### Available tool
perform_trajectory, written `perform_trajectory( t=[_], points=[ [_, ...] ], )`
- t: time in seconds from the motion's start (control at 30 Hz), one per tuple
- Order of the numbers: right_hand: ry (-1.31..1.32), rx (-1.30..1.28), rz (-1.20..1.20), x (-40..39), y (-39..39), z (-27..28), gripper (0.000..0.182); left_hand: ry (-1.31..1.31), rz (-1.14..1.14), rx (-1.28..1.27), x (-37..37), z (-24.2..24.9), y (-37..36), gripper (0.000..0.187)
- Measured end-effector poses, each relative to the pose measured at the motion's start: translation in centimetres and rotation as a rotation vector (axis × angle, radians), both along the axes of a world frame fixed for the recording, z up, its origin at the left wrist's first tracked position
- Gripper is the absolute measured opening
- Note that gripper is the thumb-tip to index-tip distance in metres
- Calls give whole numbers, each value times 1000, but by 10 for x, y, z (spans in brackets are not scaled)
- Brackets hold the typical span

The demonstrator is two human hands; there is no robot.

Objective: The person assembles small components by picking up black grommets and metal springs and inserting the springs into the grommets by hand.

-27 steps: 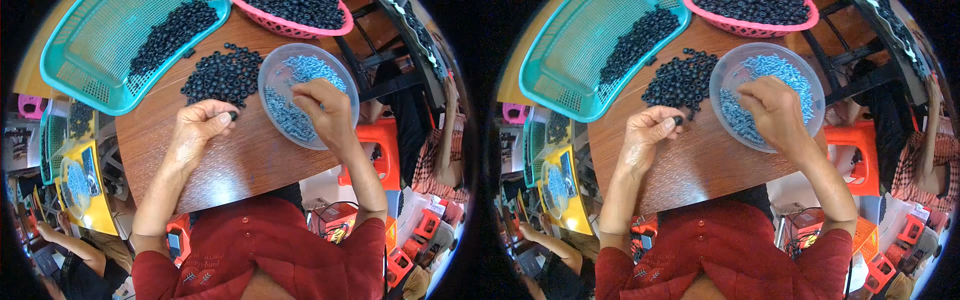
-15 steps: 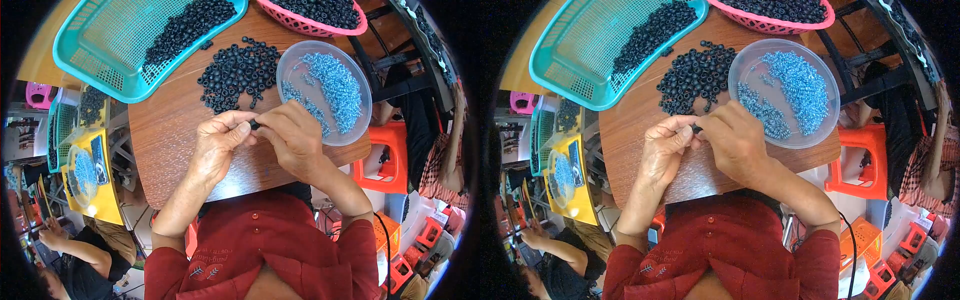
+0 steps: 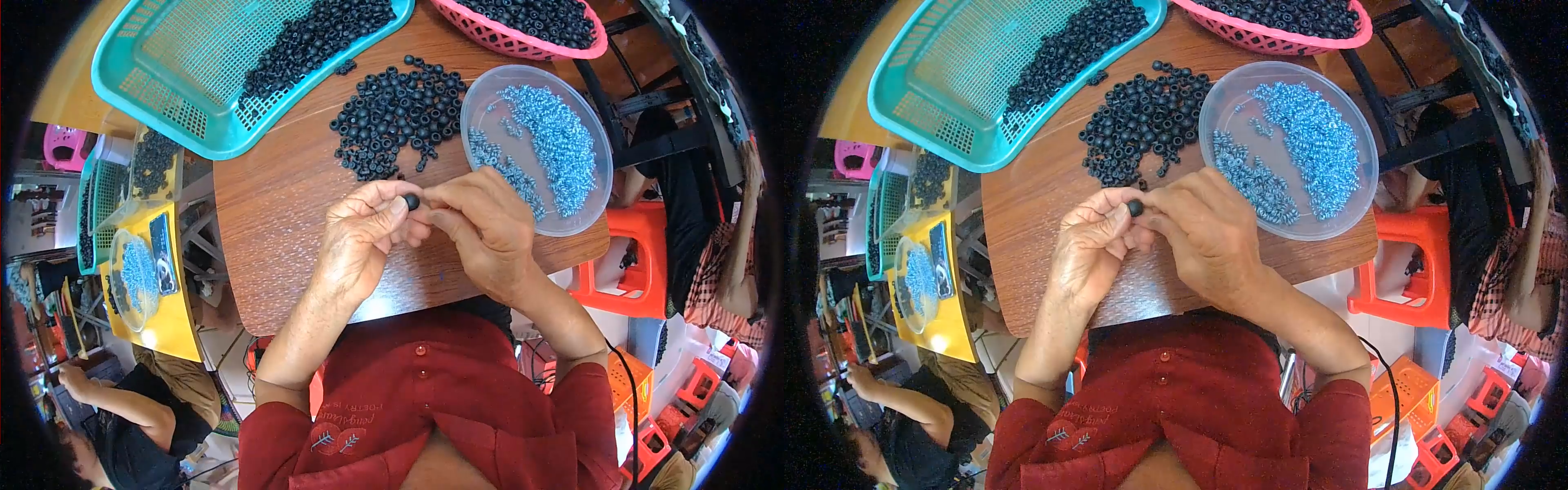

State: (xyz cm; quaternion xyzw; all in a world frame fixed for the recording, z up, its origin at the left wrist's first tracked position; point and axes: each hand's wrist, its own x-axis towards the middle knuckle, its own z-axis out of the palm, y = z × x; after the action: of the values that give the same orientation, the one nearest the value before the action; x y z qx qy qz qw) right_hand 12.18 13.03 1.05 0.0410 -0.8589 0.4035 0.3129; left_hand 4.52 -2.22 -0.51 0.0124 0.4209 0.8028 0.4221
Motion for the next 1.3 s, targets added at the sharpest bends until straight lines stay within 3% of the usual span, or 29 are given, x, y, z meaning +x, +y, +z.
perform_trajectory(
  t=[0.23,0.43,0.57,0.63,0.7,0.9,1.23,1.3],
  points=[
    [30,65,-10,-5,-1,-8,21,-40,43,35,3,-5,3,23],
    [-69,-3,3,-7,4,-5,17,64,83,-83,7,-4,5,21],
    [-80,41,-15,-8,29,-5,13,65,7,-98,6,-9,4,16],
    [-91,307,-196,-21,67,-9,12,57,-18,-86,5,-14,3,16],
    [-163,405,-303,-35,95,-12,13,34,-48,-83,5,-16,4,15],
    [-353,679,-327,-70,132,-34,10,67,-78,-125,4,-23,8,15],
    [-454,677,-221,-79,134,-34,10,57,-88,-136,1,-22,6,15],
    [-414,554,-248,-74,132,-28,11,58,-75,-129,1,-24,6,15]
  ],
)
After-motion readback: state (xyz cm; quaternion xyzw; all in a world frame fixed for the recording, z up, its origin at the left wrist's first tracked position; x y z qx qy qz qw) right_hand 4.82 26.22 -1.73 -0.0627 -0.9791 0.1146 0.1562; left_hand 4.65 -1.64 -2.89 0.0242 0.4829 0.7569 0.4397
